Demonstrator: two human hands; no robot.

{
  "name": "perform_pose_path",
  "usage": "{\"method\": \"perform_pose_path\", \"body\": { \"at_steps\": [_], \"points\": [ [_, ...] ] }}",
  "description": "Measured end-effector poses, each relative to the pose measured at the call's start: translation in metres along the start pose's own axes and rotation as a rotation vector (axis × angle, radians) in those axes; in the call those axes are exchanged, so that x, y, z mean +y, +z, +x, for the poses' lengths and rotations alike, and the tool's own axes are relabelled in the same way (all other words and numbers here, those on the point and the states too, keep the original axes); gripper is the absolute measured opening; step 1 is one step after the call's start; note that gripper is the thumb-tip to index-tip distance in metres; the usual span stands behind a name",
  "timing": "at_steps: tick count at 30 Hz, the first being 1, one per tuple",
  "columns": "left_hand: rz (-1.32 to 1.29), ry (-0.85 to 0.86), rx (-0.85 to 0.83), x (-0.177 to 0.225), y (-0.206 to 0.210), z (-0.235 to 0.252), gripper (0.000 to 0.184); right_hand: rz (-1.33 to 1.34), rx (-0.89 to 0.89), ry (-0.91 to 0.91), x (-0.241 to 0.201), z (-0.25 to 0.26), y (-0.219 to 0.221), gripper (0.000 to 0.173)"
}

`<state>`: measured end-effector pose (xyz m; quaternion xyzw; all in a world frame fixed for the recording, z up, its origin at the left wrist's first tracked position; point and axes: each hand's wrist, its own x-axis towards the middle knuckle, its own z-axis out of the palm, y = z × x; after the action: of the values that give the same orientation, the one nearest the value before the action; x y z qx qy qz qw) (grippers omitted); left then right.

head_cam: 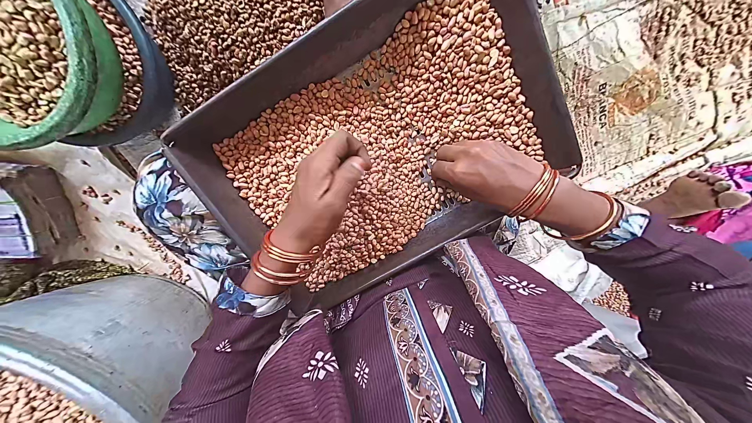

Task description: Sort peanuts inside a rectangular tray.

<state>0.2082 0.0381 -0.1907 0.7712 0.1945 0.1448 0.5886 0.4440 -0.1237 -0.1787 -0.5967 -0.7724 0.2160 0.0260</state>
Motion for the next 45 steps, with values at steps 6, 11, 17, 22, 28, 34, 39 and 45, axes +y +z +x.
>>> {"method": "perform_pose_path", "body": {
  "at_steps": [6,11,17,22,28,34,39,45],
  "points": [
    [0.267,-0.021,0.064,-0.007,-0.046,-0.05,0.022,0.076,-0.071,-0.068,0.005,0.007,-0.006,0.012],
    [0.443,0.051,-0.167,-0.006,-0.046,-0.092,0.018,0.195,-0.207,-0.089,0.006,0.013,-0.003,0.012],
    [0.611,0.114,-0.257,-0.008,-0.017,-0.105,0.02,0.276,-0.246,-0.111,0.005,0.027,-0.012,0.008],
    [0.777,0.201,-0.255,-0.007,-0.007,-0.103,0.017,0.304,-0.177,0.034,0.014,0.047,-0.062,0.006],
    [0.807,0.197,-0.233,-0.011,0.002,-0.101,0.02,0.147,-0.021,0.06,0.037,0.099,-0.069,0.02],
    [0.482,0.015,-0.142,-0.01,-0.008,-0.101,0.016,0.003,-0.115,0.089,0.037,0.128,-0.047,0.015],
    [-0.428,-0.139,0.278,0.002,-0.058,-0.1,0.008,-0.023,-0.109,0.104,0.03,0.128,-0.043,0.017],
    [-0.468,-0.328,0.336,0.009,-0.076,-0.102,0.029,0.049,-0.118,0.183,0.025,0.128,-0.052,0.015]
  ]
}}
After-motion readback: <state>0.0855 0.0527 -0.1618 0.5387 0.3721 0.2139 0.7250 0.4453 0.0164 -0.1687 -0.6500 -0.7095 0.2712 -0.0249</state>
